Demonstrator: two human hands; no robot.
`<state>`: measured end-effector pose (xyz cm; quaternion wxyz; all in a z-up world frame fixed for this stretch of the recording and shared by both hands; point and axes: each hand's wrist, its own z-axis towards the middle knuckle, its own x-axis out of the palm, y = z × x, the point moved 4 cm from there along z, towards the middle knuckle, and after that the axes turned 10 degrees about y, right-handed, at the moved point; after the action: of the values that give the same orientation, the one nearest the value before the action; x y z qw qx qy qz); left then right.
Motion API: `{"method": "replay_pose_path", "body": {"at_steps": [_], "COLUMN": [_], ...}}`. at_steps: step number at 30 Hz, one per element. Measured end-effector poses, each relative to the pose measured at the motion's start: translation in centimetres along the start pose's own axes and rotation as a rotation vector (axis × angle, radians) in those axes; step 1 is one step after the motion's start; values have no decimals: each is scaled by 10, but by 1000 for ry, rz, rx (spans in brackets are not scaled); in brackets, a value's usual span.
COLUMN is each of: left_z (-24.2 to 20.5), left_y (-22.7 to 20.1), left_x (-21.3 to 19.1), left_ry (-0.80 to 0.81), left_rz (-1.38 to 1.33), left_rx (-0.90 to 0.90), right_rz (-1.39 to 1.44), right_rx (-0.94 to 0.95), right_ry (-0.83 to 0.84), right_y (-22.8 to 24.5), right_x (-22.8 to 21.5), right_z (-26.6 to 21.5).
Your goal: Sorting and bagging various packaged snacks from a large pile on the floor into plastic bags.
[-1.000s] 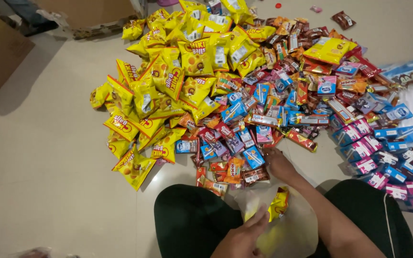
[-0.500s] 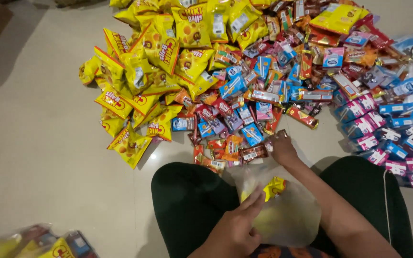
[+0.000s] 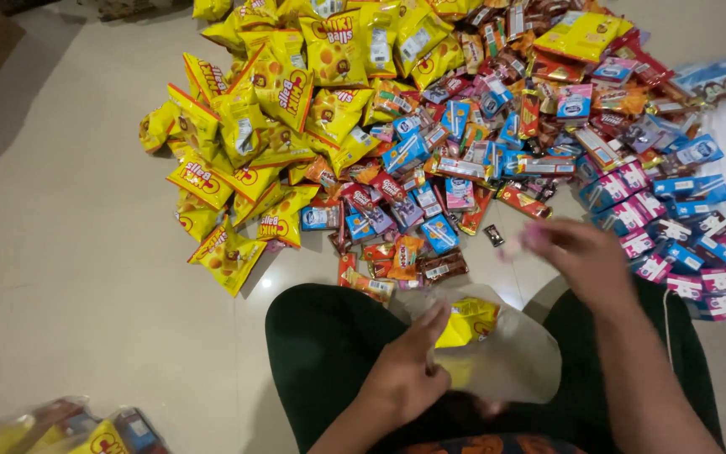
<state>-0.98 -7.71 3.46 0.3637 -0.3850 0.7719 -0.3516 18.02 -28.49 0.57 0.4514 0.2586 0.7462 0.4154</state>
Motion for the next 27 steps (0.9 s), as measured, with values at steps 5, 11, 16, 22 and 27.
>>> {"method": "replay_pose_path", "body": {"at_steps": [5,11,16,22,27], "left_z": [8,6,2,5,18], "left_y": [-13,-1,17,25,17], "left_x": [-13,-10,-4,-14,-27], "left_ry": [62,2,-104,-124,-123], "left_rz": [-46,-66,-148,-205,-224], "left_rx": [-168,-148,19,-4,-61], "right_rz": [-371,-106,-396,-422,-386], "right_rx": [-739,-403,268,243,111], "right_ry": [72,-8,377,72,-47], "right_y": [57,-21,-172,-198,-132], "right_x": [5,44,157,155,78], "right_z": [-67,59,183,182,129]}}
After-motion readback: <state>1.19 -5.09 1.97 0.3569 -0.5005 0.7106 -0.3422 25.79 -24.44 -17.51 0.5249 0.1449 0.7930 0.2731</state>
